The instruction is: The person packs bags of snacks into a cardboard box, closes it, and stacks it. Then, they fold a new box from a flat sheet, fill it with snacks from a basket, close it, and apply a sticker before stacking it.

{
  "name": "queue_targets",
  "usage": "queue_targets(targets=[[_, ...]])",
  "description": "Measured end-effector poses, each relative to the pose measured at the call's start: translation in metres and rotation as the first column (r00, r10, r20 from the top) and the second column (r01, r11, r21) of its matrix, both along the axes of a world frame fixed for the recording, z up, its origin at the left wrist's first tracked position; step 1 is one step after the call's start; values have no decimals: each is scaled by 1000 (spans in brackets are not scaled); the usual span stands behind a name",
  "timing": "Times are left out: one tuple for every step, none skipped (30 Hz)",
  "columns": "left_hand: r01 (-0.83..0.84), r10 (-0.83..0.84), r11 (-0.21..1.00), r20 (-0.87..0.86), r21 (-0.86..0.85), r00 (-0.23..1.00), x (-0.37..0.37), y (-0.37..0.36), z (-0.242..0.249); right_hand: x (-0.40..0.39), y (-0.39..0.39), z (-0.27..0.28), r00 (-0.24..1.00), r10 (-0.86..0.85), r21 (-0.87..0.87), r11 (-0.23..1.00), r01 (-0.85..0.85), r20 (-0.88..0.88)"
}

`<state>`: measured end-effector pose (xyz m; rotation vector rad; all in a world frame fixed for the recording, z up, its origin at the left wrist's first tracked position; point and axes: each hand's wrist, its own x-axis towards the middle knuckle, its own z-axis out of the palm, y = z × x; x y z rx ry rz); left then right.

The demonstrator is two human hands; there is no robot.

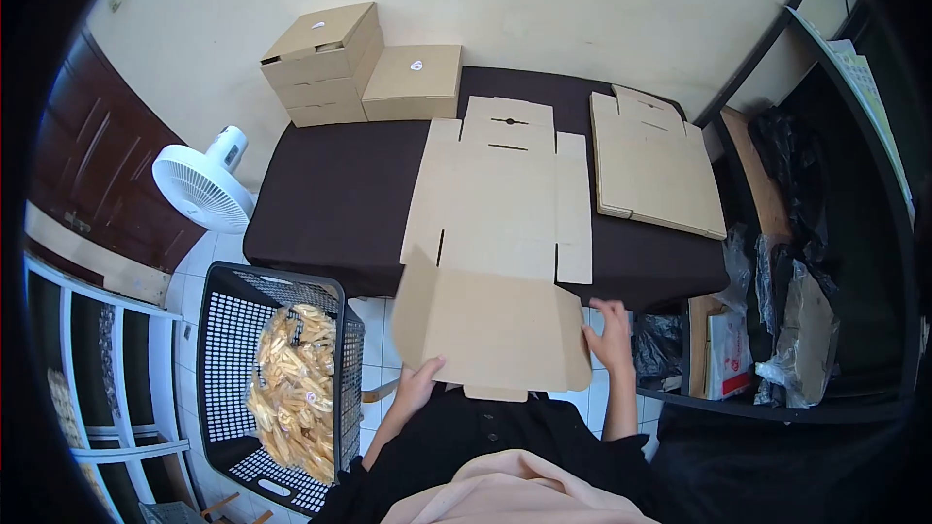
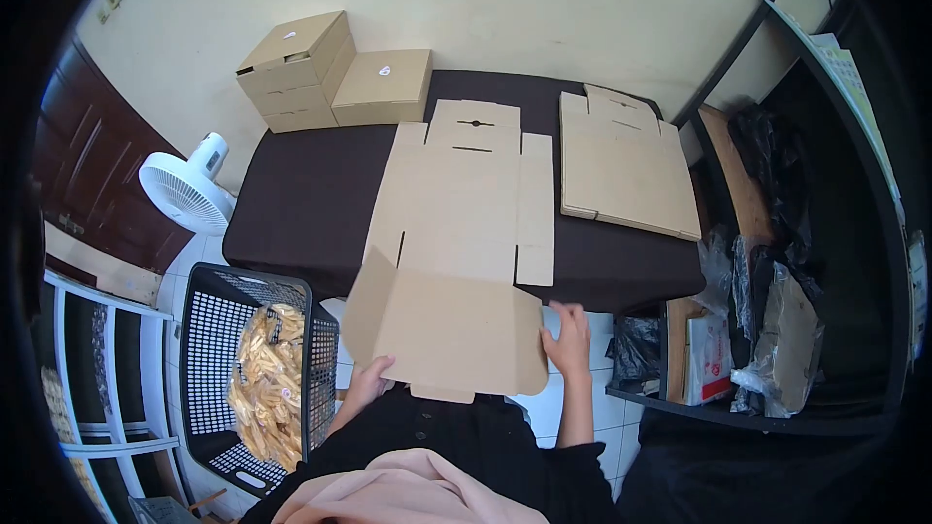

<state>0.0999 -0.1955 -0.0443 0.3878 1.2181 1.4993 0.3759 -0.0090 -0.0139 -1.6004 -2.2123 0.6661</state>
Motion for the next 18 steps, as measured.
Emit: queue_targets(targets=[[53, -54, 999, -16, -11, 998, -2, 6, 15, -8, 10, 9, 994, 89, 96, 992, -83, -64], [135, -141, 990, -159, -48, 977, -4, 15, 37, -21, 18, 31, 975, 169, 71, 985, -160, -144], [208, -228, 973, -295, -98, 928, -10, 25, 66, -38, 25, 59, 944, 244, 53, 970, -238, -224], [297, -305, 951, -428, -88, 851, -17, 34, 96, -54, 32, 81, 923, 327, 108, 944, -311, -202], [384, -367, 919, -552, -91, 749, -26, 40, 125, -70, 39, 102, 897, 407, 162, 910, -381, -174], [415, -377, 905, -635, -97, 674, -32, 43, 151, -86, 48, 124, 854, 509, 236, 848, -475, -112], [444, -380, 890, -710, -106, 593, -38, 45, 175, -102, 56, 146, 799, 600, 301, 770, -563, -40], [445, -398, 885, -720, -137, 569, -44, 44, 197, -120, 59, 170, 751, 659, 354, 710, -609, -31], [445, -414, 880, -728, -167, 546, -49, 43, 218, -138, 62, 190, 698, 716, 407, 642, -650, -16], [457, -287, 889, -822, -37, 492, -52, 45, 236, -156, 68, 203, 647, 762, 433, 584, -686, -2], [450, -266, 892, -860, -47, 436, -56, 44, 257, -172, 73, 214, 594, 805, 458, 523, -719, 12], [366, -198, 931, -863, -17, 465, -63, 40, 266, -188, 77, 225, 586, 810, 463, 513, -723, 16], [401, -164, 916, -891, 22, 424, -67, 41, 284, -203, 81, 235, 538, 839, 519, 495, -697, -78], [437, -128, 897, -914, 58, 384, -72, 42, 302, -213, 86, 244, 479, 861, 571, 481, -665, -168], [460, -164, 887, -901, 43, 401, -79, 40, 313, -221, 93, 255, 469, 867, 575, 471, -669, -165], [482, -195, 876, -889, 33, 415, -85, 38, 324, -230, 101, 268, 389, 918, 644, 342, -684, -74], [455, -196, 888, -946, -60, 257, -85, 35, 338, -236, 105, 279, 307, 951, 699, 203, -686, 26], [424, -131, 905, -973, -39, 192, -90, 32, 345, -237, 101, 289, 294, 955, 704, 186, -686, 34]])
